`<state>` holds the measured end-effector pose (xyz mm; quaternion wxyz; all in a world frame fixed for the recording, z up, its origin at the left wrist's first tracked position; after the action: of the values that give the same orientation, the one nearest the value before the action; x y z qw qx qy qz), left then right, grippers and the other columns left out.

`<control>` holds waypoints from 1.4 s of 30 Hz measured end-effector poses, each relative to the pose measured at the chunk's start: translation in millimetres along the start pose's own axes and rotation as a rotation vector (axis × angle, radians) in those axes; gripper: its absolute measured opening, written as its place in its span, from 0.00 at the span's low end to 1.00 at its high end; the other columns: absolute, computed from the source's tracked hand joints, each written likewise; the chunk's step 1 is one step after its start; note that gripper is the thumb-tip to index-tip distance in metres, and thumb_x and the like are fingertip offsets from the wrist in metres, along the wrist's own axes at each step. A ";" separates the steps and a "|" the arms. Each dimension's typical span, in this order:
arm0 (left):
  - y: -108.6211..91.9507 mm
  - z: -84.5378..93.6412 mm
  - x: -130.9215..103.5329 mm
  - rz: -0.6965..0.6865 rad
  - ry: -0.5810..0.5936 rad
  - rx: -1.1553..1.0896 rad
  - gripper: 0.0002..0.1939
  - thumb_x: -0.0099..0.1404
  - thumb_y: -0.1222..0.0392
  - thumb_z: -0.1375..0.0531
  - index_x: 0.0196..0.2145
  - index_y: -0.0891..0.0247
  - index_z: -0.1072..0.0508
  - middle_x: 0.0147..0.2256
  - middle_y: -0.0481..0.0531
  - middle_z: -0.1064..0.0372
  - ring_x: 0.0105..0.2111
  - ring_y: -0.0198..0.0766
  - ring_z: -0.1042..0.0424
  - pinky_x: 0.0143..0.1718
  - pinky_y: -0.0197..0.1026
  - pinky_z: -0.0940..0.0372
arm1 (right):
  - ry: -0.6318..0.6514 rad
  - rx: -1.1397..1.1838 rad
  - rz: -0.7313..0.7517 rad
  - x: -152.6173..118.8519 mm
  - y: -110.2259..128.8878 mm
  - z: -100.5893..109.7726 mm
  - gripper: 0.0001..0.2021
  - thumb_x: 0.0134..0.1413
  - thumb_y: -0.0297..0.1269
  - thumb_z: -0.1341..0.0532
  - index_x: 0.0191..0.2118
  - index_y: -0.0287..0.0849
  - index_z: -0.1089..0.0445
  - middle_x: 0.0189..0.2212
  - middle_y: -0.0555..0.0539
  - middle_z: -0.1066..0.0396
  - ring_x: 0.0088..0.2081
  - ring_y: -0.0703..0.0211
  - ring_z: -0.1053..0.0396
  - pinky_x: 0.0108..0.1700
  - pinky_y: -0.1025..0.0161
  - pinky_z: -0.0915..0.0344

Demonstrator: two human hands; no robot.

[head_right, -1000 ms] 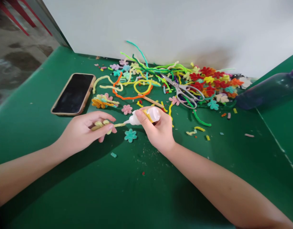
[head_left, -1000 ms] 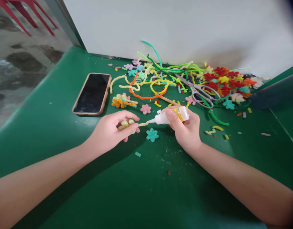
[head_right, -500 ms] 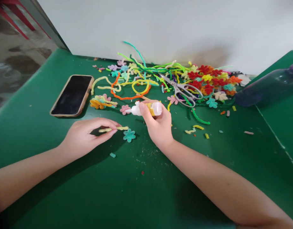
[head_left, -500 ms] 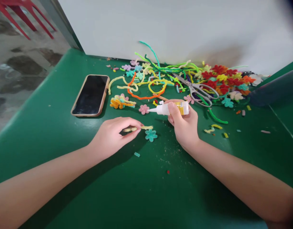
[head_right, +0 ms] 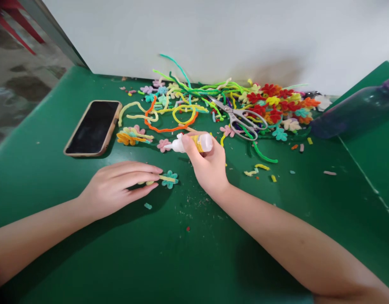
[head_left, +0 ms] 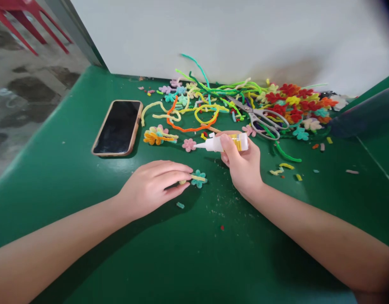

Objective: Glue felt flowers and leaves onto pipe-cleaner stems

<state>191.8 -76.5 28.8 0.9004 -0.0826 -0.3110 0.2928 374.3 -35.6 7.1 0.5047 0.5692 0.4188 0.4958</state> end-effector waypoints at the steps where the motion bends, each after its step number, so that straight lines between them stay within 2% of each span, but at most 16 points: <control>1: -0.6 0.7 -1.0 -0.005 -0.002 0.011 0.05 0.61 0.65 0.37 0.37 0.61 0.25 0.39 0.48 0.22 0.37 0.35 0.23 0.40 0.37 0.30 | -0.001 -0.018 0.022 -0.9 2.7 0.5 0.15 0.52 0.50 0.37 0.31 0.42 0.29 0.19 0.54 0.40 0.19 0.71 0.48 0.20 0.67 0.48; 5: -1.3 3.3 -3.7 0.000 -0.001 0.040 0.03 0.62 0.64 0.37 0.36 0.61 0.25 0.39 0.48 0.22 0.37 0.35 0.23 0.40 0.37 0.29 | 0.035 -0.099 0.167 -4.9 17.9 1.0 0.13 0.53 0.43 0.38 0.23 0.42 0.32 0.20 0.52 0.33 0.23 0.67 0.39 0.25 0.66 0.40; 7: -1.1 3.8 -4.2 0.009 0.006 0.046 0.03 0.62 0.63 0.37 0.36 0.61 0.25 0.40 0.48 0.22 0.37 0.35 0.22 0.40 0.36 0.29 | 0.058 -0.119 0.183 -5.7 20.7 0.6 0.13 0.53 0.40 0.39 0.20 0.42 0.34 0.19 0.52 0.33 0.23 0.66 0.37 0.26 0.66 0.38; 15: -0.2 3.5 -5.9 0.054 0.021 0.056 0.04 0.63 0.62 0.38 0.37 0.60 0.24 0.41 0.47 0.22 0.36 0.34 0.22 0.38 0.33 0.28 | 0.076 -0.225 0.069 -4.7 11.6 -2.1 0.12 0.49 0.38 0.39 0.19 0.43 0.36 0.18 0.53 0.35 0.24 0.64 0.36 0.27 0.65 0.38; 25: -2.1 0.0 -9.3 0.017 0.074 0.117 0.06 0.64 0.60 0.39 0.40 0.59 0.26 0.43 0.46 0.23 0.36 0.35 0.22 0.37 0.36 0.27 | 0.095 -0.265 0.040 -3.5 9.1 -4.2 0.12 0.48 0.38 0.39 0.18 0.42 0.37 0.18 0.53 0.37 0.23 0.65 0.38 0.25 0.66 0.40; 31: -4.6 1.2 -7.3 -0.014 0.142 0.057 0.08 0.64 0.64 0.38 0.42 0.61 0.27 0.44 0.48 0.24 0.41 0.38 0.25 0.48 0.42 0.29 | 0.100 -0.281 0.030 -2.8 7.6 -4.2 0.12 0.48 0.38 0.39 0.19 0.42 0.36 0.18 0.53 0.37 0.23 0.65 0.38 0.25 0.66 0.41; 34: -4.8 0.7 -7.1 -0.022 0.158 0.044 0.08 0.63 0.64 0.38 0.42 0.62 0.27 0.44 0.49 0.24 0.41 0.38 0.26 0.48 0.42 0.29 | 0.098 -0.277 0.033 -2.6 8.1 -4.2 0.12 0.48 0.38 0.39 0.19 0.42 0.36 0.18 0.53 0.37 0.23 0.66 0.39 0.25 0.66 0.41; 42: -4.1 -0.9 -9.2 -0.080 0.098 0.042 0.06 0.64 0.63 0.38 0.40 0.62 0.26 0.41 0.50 0.24 0.38 0.37 0.25 0.47 0.42 0.30 | 0.111 -0.264 0.026 -1.5 4.7 -3.6 0.12 0.49 0.39 0.39 0.19 0.43 0.37 0.18 0.54 0.36 0.22 0.66 0.38 0.24 0.66 0.41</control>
<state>188.5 -85.1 24.7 0.9270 -0.0655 -0.2635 0.2588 370.4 -37.1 11.5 0.5450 0.4749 0.3697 0.5837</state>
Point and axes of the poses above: each hand's wrist, its own x-axis towards the middle knuckle, its own z-axis out of the back of the hand, y = z × x, the point moved 6 cm from there along x, towards the middle knuckle
